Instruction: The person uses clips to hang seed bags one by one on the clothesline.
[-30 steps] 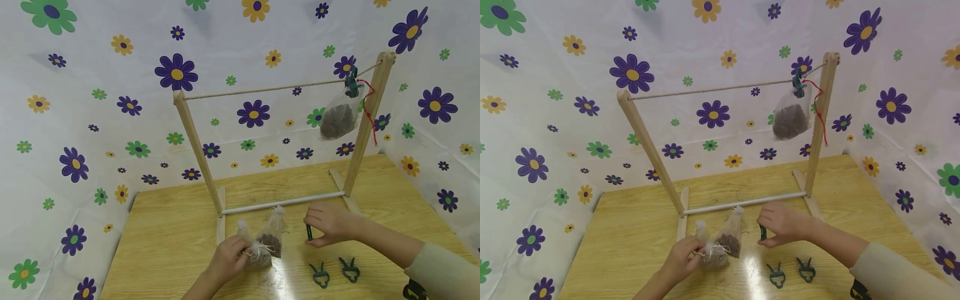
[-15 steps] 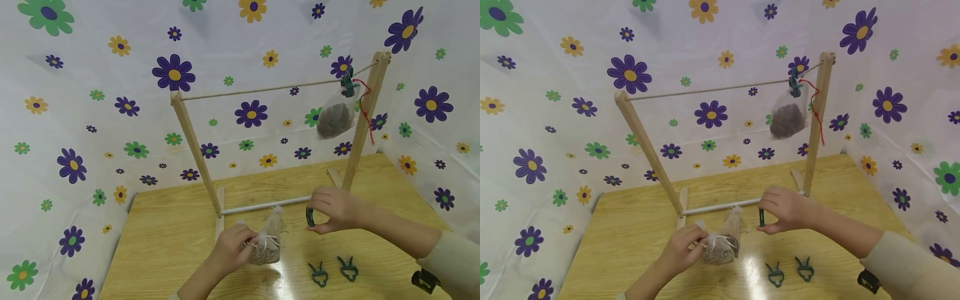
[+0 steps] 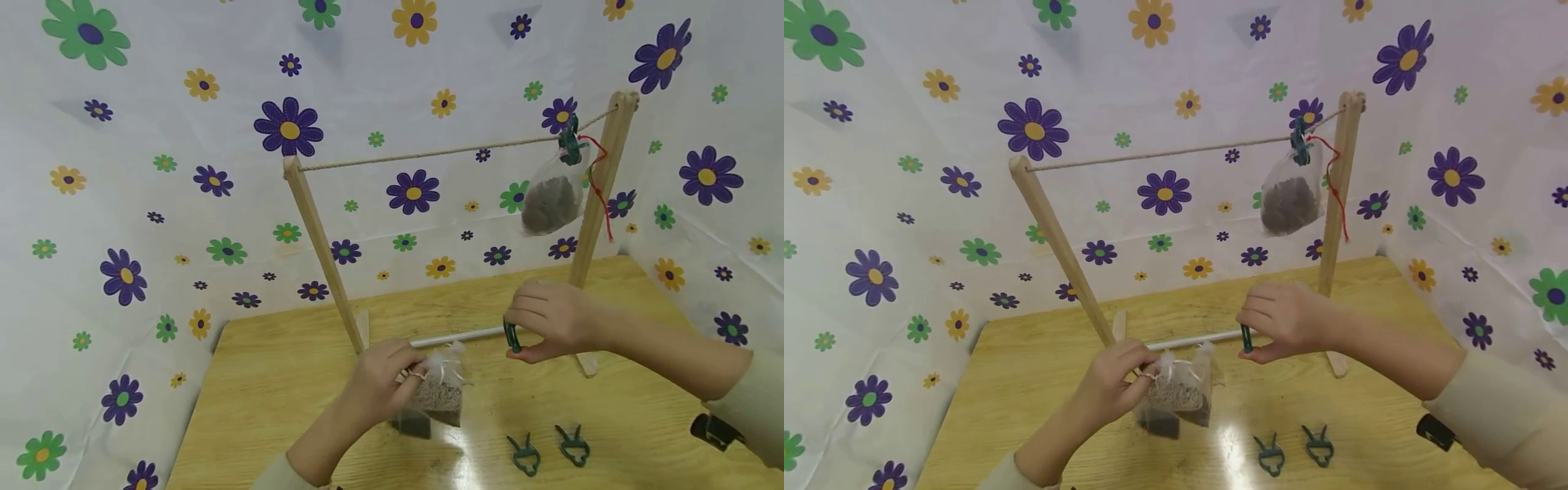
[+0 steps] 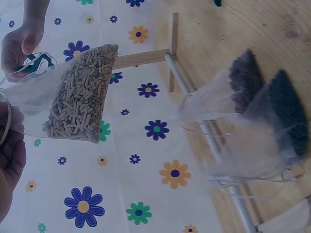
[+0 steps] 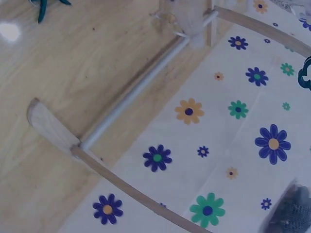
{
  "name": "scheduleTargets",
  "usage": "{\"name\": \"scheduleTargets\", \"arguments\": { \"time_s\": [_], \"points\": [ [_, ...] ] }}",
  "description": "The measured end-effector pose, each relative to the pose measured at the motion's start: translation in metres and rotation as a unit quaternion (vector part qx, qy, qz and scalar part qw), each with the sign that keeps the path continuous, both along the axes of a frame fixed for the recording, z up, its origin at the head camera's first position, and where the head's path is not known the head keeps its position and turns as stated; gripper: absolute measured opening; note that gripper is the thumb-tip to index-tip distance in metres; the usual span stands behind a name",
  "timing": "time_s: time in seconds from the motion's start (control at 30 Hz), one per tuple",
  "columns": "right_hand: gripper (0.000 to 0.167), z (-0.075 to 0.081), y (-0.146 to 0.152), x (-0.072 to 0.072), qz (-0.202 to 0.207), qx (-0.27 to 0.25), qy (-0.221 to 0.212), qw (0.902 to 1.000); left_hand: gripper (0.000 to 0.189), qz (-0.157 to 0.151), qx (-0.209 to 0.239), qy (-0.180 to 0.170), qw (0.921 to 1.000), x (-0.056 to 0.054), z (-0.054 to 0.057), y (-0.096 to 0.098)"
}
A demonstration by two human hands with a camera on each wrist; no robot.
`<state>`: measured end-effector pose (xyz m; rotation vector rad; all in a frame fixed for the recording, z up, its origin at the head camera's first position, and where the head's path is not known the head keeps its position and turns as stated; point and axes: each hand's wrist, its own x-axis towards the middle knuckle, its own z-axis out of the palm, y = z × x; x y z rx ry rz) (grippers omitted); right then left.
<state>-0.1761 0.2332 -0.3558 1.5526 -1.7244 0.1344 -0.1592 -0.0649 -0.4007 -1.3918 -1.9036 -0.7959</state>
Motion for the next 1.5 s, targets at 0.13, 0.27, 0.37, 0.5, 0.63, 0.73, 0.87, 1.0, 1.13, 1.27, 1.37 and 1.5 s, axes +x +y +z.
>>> {"name": "scheduleTargets", "arguments": {
  "time_s": [0.13, 0.27, 0.37, 0.5, 0.63, 0.73, 0.87, 1.0, 1.13, 1.27, 1.37, 1.5],
  "points": [
    [0.034, 0.016, 0.002, -0.004, 0.017, -0.009, 0.014, 0.9997, 0.025, -0.006, -0.009, 0.002, 0.9999, -0.006, 0.011, 0.01],
    [0.034, 0.032, 0.004, -0.009, 0.027, -0.007, 0.029, 0.9992, 0.023, -0.008, -0.011, 0.021, 0.9997, -0.014, 0.022, 0.022],
    [0.036, 0.044, 0.007, -0.012, 0.027, -0.003, 0.035, 0.999, 0.02, -0.01, -0.007, 0.027, 0.9996, -0.02, 0.03, 0.031],
    [0.038, 0.058, 0.011, -0.013, 0.023, -0.005, 0.042, 0.9989, 0.013, -0.01, -0.002, 0.018, 0.9998, -0.028, 0.038, 0.041],
    [0.04, 0.069, 0.015, -0.015, 0.009, -0.014, 0.047, 0.9988, 0.007, -0.004, -0.003, 0.003, 1.0, -0.035, 0.044, 0.049],
    [0.041, 0.076, 0.017, -0.017, -0.006, -0.022, 0.051, 0.9984, 0.006, 0.0, -0.003, -0.01, 0.9999, -0.038, 0.049, 0.055],
    [0.042, 0.088, 0.018, -0.021, -0.021, -0.032, 0.056, 0.9977, 0.005, 0.003, 0.003, -0.023, 0.9997, -0.041, 0.052, 0.061],
    [0.046, 0.099, 0.019, -0.025, -0.028, -0.041, 0.051, 0.9975, 0.006, 0.013, 0.006, -0.028, 0.9995, -0.045, 0.057, 0.07],
    [0.048, 0.108, 0.018, -0.029, -0.031, -0.041, 0.046, 0.9976, 0.008, 0.027, 0.006, -0.026, 0.9993, -0.052, 0.062, 0.081],
    [0.047, 0.116, 0.018, -0.032, -0.031, -0.038, 0.053, 0.9973, 0.007, 0.043, 0.002, -0.018, 0.9989, -0.061, 0.065, 0.09],
    [0.048, 0.122, 0.018, -0.035, -0.034, -0.043, 0.067, 0.9963, 0.008, 0.054, 0.004, -0.012, 0.9985, -0.069, 0.069, 0.097],
    [0.049, 0.131, 0.02, -0.037, -0.046, -0.059, 0.08, 0.9939, 0.009, 0.059, 0.015, -0.012, 0.9981, -0.079, 0.078, 0.105]
  ]
}}
